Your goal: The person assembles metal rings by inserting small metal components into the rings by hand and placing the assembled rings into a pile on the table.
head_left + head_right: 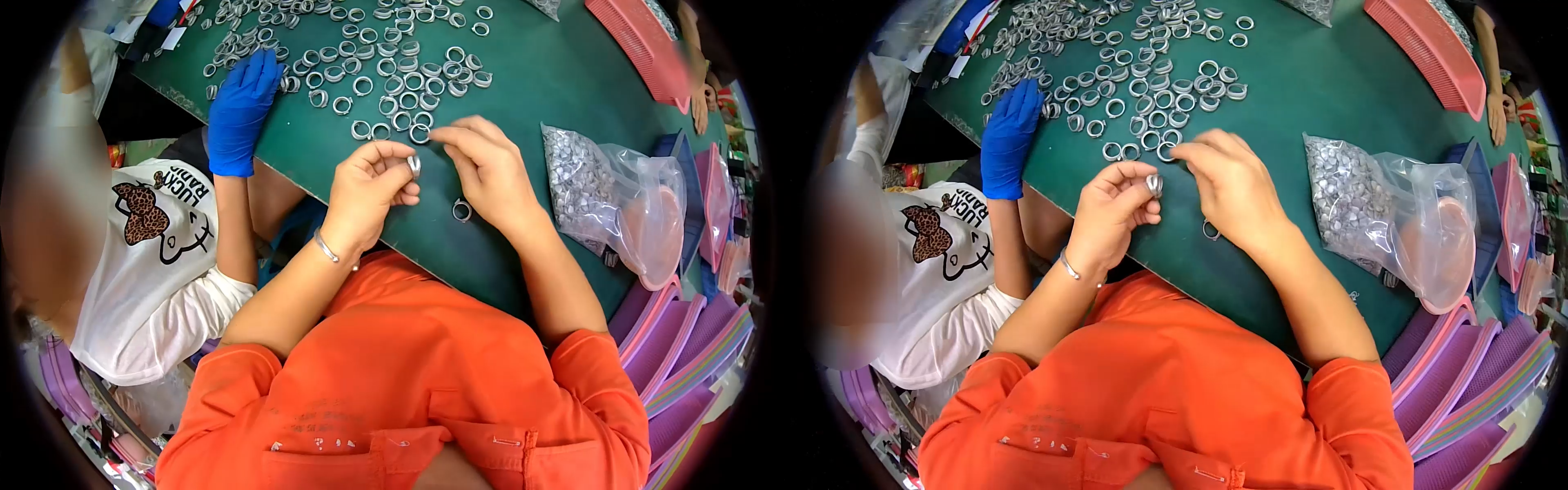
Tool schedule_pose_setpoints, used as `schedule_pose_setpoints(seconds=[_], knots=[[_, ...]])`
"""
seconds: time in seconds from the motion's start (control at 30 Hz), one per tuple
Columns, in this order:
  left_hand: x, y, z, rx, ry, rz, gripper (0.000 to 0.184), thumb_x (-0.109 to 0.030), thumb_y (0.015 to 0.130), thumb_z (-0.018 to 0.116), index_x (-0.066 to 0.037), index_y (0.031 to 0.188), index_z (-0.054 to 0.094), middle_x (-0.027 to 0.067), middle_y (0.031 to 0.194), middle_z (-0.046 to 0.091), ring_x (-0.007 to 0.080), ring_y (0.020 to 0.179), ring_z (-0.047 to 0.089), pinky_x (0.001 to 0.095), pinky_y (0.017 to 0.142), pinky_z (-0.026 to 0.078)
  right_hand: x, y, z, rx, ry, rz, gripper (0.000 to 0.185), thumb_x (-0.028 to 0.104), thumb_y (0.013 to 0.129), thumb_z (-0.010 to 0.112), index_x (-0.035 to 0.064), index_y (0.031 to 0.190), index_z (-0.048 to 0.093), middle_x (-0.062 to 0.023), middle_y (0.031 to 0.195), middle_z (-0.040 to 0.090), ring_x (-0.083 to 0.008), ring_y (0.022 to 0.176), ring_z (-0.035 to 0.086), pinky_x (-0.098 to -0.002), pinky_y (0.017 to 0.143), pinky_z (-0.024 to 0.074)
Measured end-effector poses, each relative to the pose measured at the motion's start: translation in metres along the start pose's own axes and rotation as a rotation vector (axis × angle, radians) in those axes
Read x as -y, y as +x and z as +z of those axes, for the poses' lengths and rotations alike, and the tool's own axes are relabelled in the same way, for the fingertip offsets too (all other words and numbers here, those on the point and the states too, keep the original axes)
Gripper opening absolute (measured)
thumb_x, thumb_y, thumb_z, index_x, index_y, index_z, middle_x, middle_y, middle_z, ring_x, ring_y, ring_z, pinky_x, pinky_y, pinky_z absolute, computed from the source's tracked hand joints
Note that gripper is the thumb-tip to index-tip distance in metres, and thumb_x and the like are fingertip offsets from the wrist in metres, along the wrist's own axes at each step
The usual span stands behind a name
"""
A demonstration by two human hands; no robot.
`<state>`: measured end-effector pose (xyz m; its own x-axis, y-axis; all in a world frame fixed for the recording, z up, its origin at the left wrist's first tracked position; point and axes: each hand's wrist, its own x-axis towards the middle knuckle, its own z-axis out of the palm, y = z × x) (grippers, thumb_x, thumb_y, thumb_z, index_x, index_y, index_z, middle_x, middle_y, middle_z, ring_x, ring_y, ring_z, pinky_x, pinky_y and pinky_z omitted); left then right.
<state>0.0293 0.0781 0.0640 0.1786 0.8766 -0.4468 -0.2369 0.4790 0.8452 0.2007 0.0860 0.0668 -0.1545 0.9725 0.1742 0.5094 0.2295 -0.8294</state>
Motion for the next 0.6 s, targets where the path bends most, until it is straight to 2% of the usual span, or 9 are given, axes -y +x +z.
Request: schedule_pose_setpoints(seconds=[0.03, 0.1, 0.27, 0.33, 0.37, 0.4, 0.47, 0.5, 0.6], knots=[[-0.004, -0.003, 0.000, 0.021, -0.176, -0.147, 0.011, -0.002, 0.085, 0.056, 0.001, 0.096, 0.058, 0.0058, 0.078, 0.060, 0.0104, 0.062, 0.057, 0.0232, 0.056, 0.049, 0.000, 0.005, 0.002, -0.002, -0.109, -0.139, 0.018, -0.001, 0.075, 0.061, 0.0036, 0.092, 0.065, -0.0093, 0.088, 0.058, -0.0279, 0.084, 0.056, -0.0371, 0.072, 0.0474], [-0.006, -0.006, -0.001, 0.058, -0.247, -0.205, 0.009, -0.004, 0.086, 0.056, 0.000, 0.094, 0.058, 0.0059, 0.078, 0.061, 0.0099, 0.061, 0.056, 0.0225, 0.055, 0.048, -0.007, 0.014, 0.010, 0.021, -0.262, -0.303, 0.017, 0.000, 0.071, 0.065, 0.0037, 0.087, 0.065, -0.0074, 0.091, 0.055, -0.0270, 0.085, 0.055, -0.0366, 0.071, 0.0474], [-0.015, -0.009, -0.007, 0.126, -0.316, -0.284, 0.007, -0.007, 0.086, 0.057, -0.001, 0.088, 0.058, 0.0061, 0.078, 0.061, 0.0093, 0.059, 0.054, 0.0213, 0.053, 0.046, -0.009, 0.016, 0.010, 0.063, -0.300, -0.242, 0.014, 0.005, 0.068, 0.070, 0.0030, 0.078, 0.061, -0.0077, 0.087, 0.055, -0.0274, 0.084, 0.055, -0.0368, 0.071, 0.0473], [-0.017, -0.008, -0.007, 0.120, -0.308, -0.291, 0.007, -0.008, 0.086, 0.057, -0.001, 0.087, 0.058, 0.0062, 0.077, 0.061, 0.0094, 0.059, 0.054, 0.0212, 0.052, 0.045, -0.011, 0.014, 0.010, 0.021, -0.189, -0.191, 0.014, 0.005, 0.068, 0.071, 0.0038, 0.078, 0.062, -0.0085, 0.086, 0.055, -0.0284, 0.083, 0.056, -0.0359, 0.072, 0.0475], [-0.017, -0.007, -0.007, 0.118, -0.303, -0.294, 0.008, -0.008, 0.086, 0.057, 0.000, 0.087, 0.059, 0.0063, 0.076, 0.061, 0.0095, 0.058, 0.054, 0.0211, 0.052, 0.045, -0.008, 0.012, 0.006, 0.023, -0.073, -0.125, 0.009, 0.005, 0.073, 0.069, 0.0030, 0.079, 0.062, -0.0080, 0.084, 0.059, -0.0231, 0.077, 0.059, -0.0310, 0.067, 0.0487], [-0.019, -0.007, -0.007, 0.120, -0.305, -0.301, 0.008, -0.008, 0.086, 0.057, 0.000, 0.087, 0.059, 0.0063, 0.076, 0.061, 0.0095, 0.058, 0.054, 0.0211, 0.052, 0.045, -0.005, 0.010, 0.001, 0.025, -0.076, -0.117, 0.009, 0.005, 0.073, 0.069, 0.0030, 0.079, 0.062, -0.0080, 0.084, 0.059, -0.0231, 0.077, 0.059, -0.0310, 0.067, 0.0487], [-0.022, -0.007, -0.006, 0.121, -0.291, -0.306, 0.008, -0.008, 0.086, 0.058, 0.000, 0.086, 0.059, 0.0062, 0.075, 0.062, 0.0095, 0.058, 0.054, 0.0211, 0.051, 0.045, 0.002, 0.005, -0.007, 0.135, 0.580, 0.491, 0.009, 0.006, 0.081, 0.065, 0.0001, 0.086, 0.061, -0.0085, 0.086, 0.064, -0.0160, 0.072, 0.062, -0.0254, 0.061, 0.0485], [-0.022, -0.007, -0.005, 0.124, -0.292, -0.308, 0.008, -0.008, 0.086, 0.058, 0.000, 0.086, 0.059, 0.0062, 0.075, 0.062, 0.0095, 0.058, 0.054, 0.0211, 0.051, 0.045, 0.006, 0.002, -0.009, 0.066, 0.779, 0.481, 0.014, 0.006, 0.085, 0.060, -0.0034, 0.096, 0.058, -0.0109, 0.089, 0.066, -0.0124, 0.071, 0.062, -0.0219, 0.058, 0.0481], [-0.016, -0.008, -0.001, 0.053, -0.033, -0.211, 0.008, -0.007, 0.085, 0.059, 0.001, 0.087, 0.059, 0.0055, 0.075, 0.062, 0.0097, 0.057, 0.055, 0.0213, 0.051, 0.046, -0.001, -0.008, -0.014, 0.071, 0.958, 0.569, 0.019, 0.003, 0.085, 0.058, -0.0039, 0.102, 0.056, -0.0124, 0.091, 0.066, -0.0148, 0.073, 0.063, -0.0229, 0.059, 0.0491]])
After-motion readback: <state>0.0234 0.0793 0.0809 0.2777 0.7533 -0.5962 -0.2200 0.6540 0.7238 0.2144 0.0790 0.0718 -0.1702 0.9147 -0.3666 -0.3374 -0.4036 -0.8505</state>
